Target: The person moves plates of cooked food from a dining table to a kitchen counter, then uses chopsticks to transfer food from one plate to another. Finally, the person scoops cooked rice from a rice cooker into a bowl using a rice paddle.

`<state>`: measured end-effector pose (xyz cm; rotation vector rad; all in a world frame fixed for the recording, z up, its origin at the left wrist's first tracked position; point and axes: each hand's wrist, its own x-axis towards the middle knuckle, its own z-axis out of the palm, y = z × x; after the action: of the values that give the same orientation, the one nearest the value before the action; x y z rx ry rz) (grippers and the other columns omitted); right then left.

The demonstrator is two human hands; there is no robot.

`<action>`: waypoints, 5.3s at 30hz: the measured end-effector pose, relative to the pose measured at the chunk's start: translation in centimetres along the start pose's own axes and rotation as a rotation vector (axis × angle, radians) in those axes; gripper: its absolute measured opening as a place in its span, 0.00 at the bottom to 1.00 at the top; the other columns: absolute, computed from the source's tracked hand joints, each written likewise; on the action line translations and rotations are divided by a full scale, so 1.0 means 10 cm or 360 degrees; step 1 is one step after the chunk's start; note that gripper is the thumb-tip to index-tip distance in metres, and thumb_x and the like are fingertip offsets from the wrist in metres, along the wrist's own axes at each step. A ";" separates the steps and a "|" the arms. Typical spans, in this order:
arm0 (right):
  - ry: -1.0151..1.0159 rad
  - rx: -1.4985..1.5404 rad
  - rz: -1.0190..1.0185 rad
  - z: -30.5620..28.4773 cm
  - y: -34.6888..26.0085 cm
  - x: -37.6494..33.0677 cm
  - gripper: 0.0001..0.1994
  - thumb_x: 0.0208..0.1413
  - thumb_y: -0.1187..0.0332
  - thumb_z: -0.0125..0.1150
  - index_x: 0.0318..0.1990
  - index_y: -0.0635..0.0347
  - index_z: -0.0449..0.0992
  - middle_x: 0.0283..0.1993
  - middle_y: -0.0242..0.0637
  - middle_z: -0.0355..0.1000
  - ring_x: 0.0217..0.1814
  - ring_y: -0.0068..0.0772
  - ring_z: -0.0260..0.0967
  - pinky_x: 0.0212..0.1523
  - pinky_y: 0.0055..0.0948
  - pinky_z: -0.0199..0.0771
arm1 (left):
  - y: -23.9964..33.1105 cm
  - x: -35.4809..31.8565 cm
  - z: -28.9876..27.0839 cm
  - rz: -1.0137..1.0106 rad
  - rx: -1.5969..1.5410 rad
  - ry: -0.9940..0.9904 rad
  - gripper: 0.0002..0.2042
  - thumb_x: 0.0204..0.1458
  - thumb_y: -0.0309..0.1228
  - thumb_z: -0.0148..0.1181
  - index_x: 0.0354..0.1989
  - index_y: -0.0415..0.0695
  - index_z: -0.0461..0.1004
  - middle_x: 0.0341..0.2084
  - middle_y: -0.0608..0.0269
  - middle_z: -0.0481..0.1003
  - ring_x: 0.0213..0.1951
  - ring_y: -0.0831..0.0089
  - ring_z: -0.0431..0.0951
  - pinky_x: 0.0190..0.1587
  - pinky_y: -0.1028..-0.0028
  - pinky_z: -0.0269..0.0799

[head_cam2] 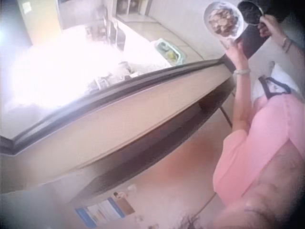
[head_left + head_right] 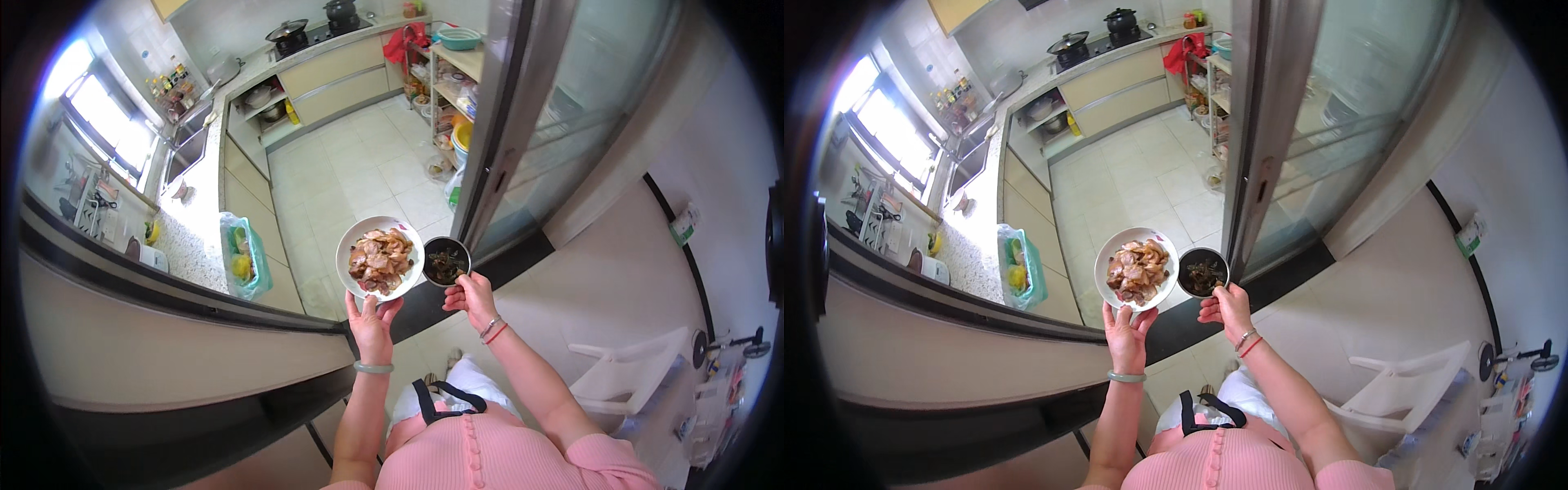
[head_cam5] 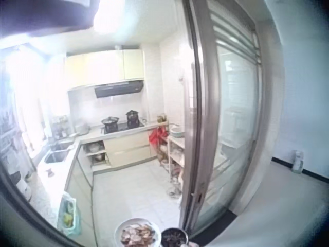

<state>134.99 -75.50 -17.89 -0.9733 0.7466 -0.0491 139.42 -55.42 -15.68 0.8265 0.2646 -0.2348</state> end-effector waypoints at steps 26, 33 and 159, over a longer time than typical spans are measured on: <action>0.0325 0.0495 -0.0224 1.22 -1.32 3.75 0.09 0.59 0.68 0.47 0.36 0.67 0.63 0.30 0.46 0.71 0.24 0.37 0.74 0.26 0.39 0.84 | 0.06 3.83 1.37 -0.0198 0.0106 -0.0170 0.30 0.58 0.20 0.48 0.68 0.47 0.46 0.49 0.47 0.69 0.37 0.55 0.81 0.43 0.58 0.82; 0.0591 0.0732 -0.0349 0.87 -2.03 4.55 0.09 0.60 0.68 0.47 0.37 0.66 0.62 0.30 0.46 0.72 0.24 0.38 0.73 0.27 0.41 0.83 | -0.29 5.05 2.34 -0.0464 0.0366 -0.0404 0.29 0.58 0.22 0.48 0.68 0.48 0.48 0.47 0.50 0.71 0.34 0.60 0.80 0.42 0.62 0.82; 0.0839 0.0278 -0.0272 0.37 -5.58 10.30 0.16 0.58 0.71 0.50 0.53 0.69 0.65 0.46 0.46 0.74 0.36 0.37 0.78 0.26 0.32 0.84 | -2.89 11.21 6.28 -0.0867 0.1177 -0.0812 0.22 0.59 0.34 0.56 0.60 0.45 0.59 0.44 0.56 0.71 0.26 0.72 0.77 0.22 0.76 0.79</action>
<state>230.59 -142.09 -30.94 -0.8605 1.1181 -0.5283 244.88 -132.86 -30.93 1.3748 -0.1023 -1.0829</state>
